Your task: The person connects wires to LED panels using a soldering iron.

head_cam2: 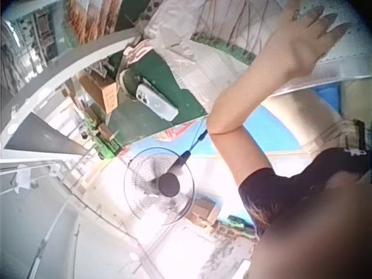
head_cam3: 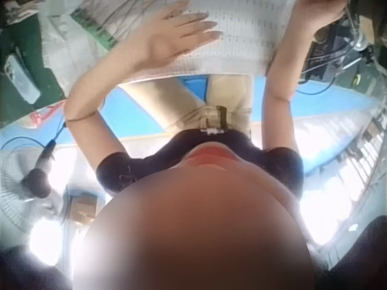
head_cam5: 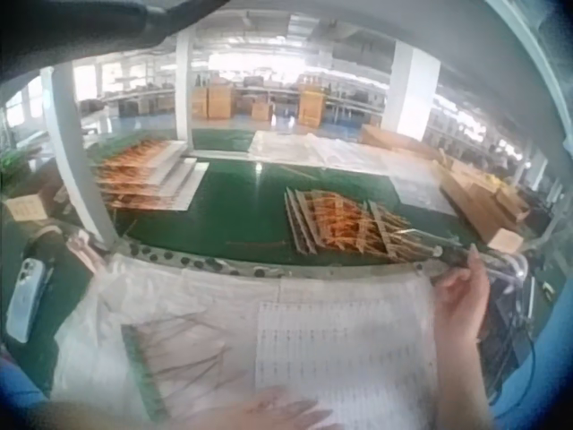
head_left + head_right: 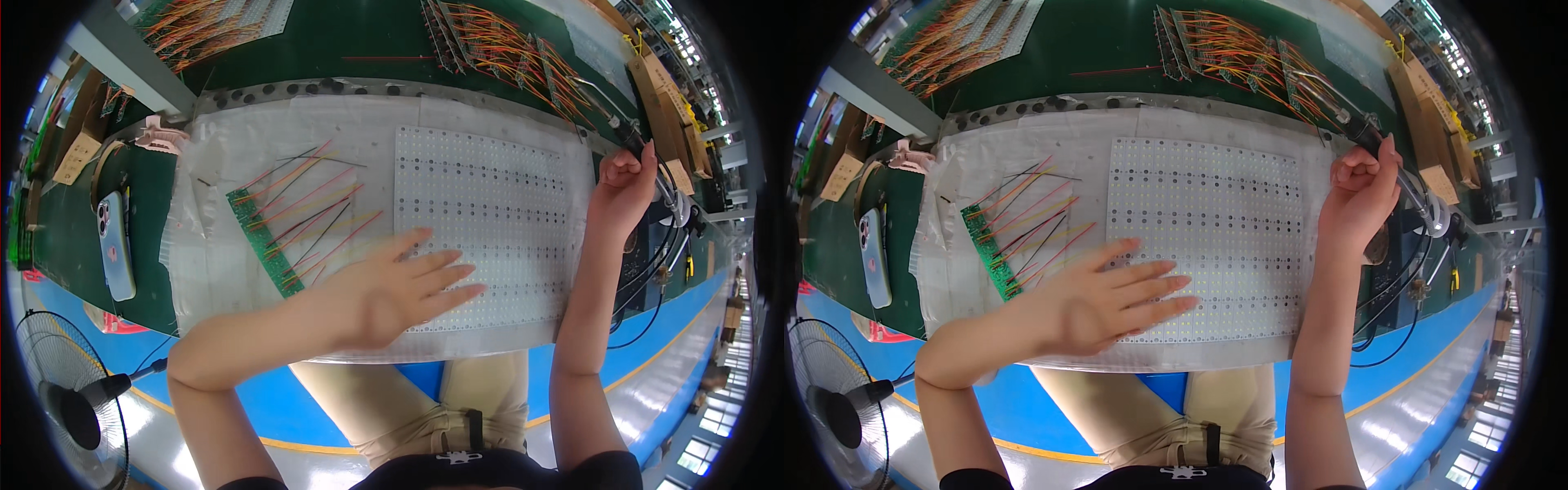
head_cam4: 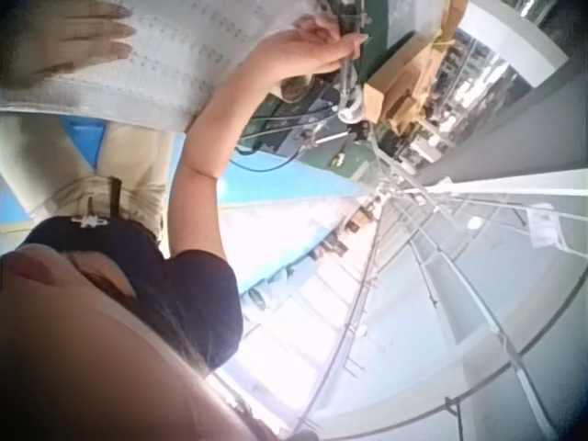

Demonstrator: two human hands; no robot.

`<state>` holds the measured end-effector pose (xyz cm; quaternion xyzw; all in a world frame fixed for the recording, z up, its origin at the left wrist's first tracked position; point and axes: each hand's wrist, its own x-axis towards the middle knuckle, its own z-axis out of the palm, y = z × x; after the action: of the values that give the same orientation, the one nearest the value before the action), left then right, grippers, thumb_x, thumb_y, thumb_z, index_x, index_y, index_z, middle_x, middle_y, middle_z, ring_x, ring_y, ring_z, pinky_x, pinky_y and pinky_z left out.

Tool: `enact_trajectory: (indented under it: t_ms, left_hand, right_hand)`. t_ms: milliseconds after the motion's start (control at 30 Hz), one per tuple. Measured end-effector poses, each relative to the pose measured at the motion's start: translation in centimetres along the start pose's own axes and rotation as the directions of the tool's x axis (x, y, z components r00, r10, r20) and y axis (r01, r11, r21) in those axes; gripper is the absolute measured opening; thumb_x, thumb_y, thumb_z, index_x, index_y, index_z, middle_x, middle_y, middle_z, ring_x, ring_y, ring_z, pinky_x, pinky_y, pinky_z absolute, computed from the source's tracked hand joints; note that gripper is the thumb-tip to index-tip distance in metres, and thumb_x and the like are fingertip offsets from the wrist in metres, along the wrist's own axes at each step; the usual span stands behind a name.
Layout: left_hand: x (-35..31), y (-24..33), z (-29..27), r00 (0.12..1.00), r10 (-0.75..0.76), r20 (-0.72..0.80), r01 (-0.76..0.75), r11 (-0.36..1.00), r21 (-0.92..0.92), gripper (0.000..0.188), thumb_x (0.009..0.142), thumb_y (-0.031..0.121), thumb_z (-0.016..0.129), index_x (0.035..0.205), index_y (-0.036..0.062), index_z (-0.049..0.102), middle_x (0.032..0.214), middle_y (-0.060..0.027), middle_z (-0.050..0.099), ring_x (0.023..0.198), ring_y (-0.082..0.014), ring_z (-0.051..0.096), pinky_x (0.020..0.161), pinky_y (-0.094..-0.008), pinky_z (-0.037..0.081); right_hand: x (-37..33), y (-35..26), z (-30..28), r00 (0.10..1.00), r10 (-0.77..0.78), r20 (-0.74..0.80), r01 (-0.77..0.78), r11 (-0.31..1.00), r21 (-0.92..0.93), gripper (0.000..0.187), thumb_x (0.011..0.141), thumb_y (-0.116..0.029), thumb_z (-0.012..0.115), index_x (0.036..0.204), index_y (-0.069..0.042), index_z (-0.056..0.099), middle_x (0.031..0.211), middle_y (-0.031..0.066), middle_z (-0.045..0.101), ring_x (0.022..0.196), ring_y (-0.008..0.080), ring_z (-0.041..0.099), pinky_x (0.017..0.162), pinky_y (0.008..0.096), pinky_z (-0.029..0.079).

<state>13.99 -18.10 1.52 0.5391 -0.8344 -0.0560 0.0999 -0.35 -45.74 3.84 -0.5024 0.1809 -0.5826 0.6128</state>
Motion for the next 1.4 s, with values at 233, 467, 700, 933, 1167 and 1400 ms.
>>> enact_trajectory:
  t_ms: [233, 467, 700, 933, 1167, 1400]
  left_hand:
    - [0.7, -0.7, -0.9, 0.995, -0.088, 0.039, 0.084, 0.993, 0.081, 0.066, 0.084, 0.043, 0.046, 0.135, 0.0037, 0.032, 0.134, -0.0063, 0.042, 0.128, -0.0224, 0.034, 0.108, -0.0491, 0.015]
    - [0.4, -1.3, -1.4, 0.891, -0.447, -0.073, 0.450, 0.853, 0.263, 0.071, 0.081, 0.047, 0.049, 0.132, 0.0001, 0.034, 0.130, -0.0128, 0.044, 0.126, -0.0279, 0.035, 0.108, -0.0511, 0.012]
    - [-0.1, -2.1, 0.0, 0.846, -0.493, -0.205, 0.519, 0.849, 0.101, 0.061, 0.082, 0.049, 0.049, 0.133, 0.0160, 0.039, 0.138, -0.0192, 0.031, 0.126, -0.0407, 0.029, 0.106, -0.0516, 0.015]
    - [-0.5, -1.6, -0.3, 0.949, -0.307, -0.067, 0.309, 0.951, 0.019, 0.052, 0.085, 0.048, 0.045, 0.131, 0.0254, 0.042, 0.142, -0.0174, 0.026, 0.128, -0.0455, 0.023, 0.106, -0.0548, 0.013]
    - [-0.3, -0.6, 0.6, 0.993, -0.115, -0.021, 0.112, 0.988, -0.107, 0.052, 0.086, 0.049, 0.042, 0.133, 0.0276, 0.038, 0.144, -0.0130, 0.024, 0.131, -0.0409, 0.020, 0.107, -0.0545, 0.011]
    - [-0.6, -1.3, -0.3, 0.980, -0.130, -0.152, 0.117, 0.989, -0.093, 0.051, 0.083, 0.047, 0.048, 0.127, 0.0204, 0.044, 0.139, -0.0102, 0.033, 0.130, -0.0299, 0.028, 0.106, -0.0510, 0.016]
  right_hand:
    - [-0.1, -1.7, 0.2, 0.998, -0.012, -0.059, 0.013, 1.000, 0.018, 0.039, 0.094, -0.028, 0.044, 0.064, -0.005, 0.051, 0.057, 0.0023, 0.051, 0.050, 0.0099, 0.033, 0.049, 0.0251, 0.027]
    - [-0.5, -2.0, 0.0, 0.997, -0.075, -0.007, 0.075, 0.997, 0.002, 0.030, 0.092, -0.026, 0.047, 0.071, -0.005, 0.051, 0.056, 0.0031, 0.051, 0.047, 0.0096, 0.035, 0.047, 0.0251, 0.027]
    - [-1.2, -0.4, 0.3, 0.997, -0.052, 0.051, 0.053, 0.998, -0.018, 0.017, 0.091, -0.021, 0.049, 0.083, -0.006, 0.053, 0.055, 0.0070, 0.051, 0.045, 0.0124, 0.041, 0.044, 0.0255, 0.030]
    - [-1.3, 0.0, 0.8, 0.998, -0.053, 0.041, 0.056, 0.996, -0.064, 0.016, 0.091, -0.020, 0.049, 0.087, -0.006, 0.055, 0.054, 0.0076, 0.050, 0.044, 0.0134, 0.042, 0.043, 0.0263, 0.031]
    - [-1.4, 0.3, 0.7, 0.998, -0.027, 0.052, 0.031, 0.997, -0.066, 0.017, 0.090, -0.022, 0.049, 0.086, -0.006, 0.054, 0.054, 0.0075, 0.050, 0.045, 0.0134, 0.042, 0.043, 0.0260, 0.031]
    - [-1.5, -0.3, 0.9, 0.998, 0.024, 0.051, -0.023, 1.000, -0.018, 0.021, 0.090, -0.025, 0.050, 0.086, -0.004, 0.053, 0.056, 0.0057, 0.052, 0.047, 0.0122, 0.041, 0.046, 0.0248, 0.031]
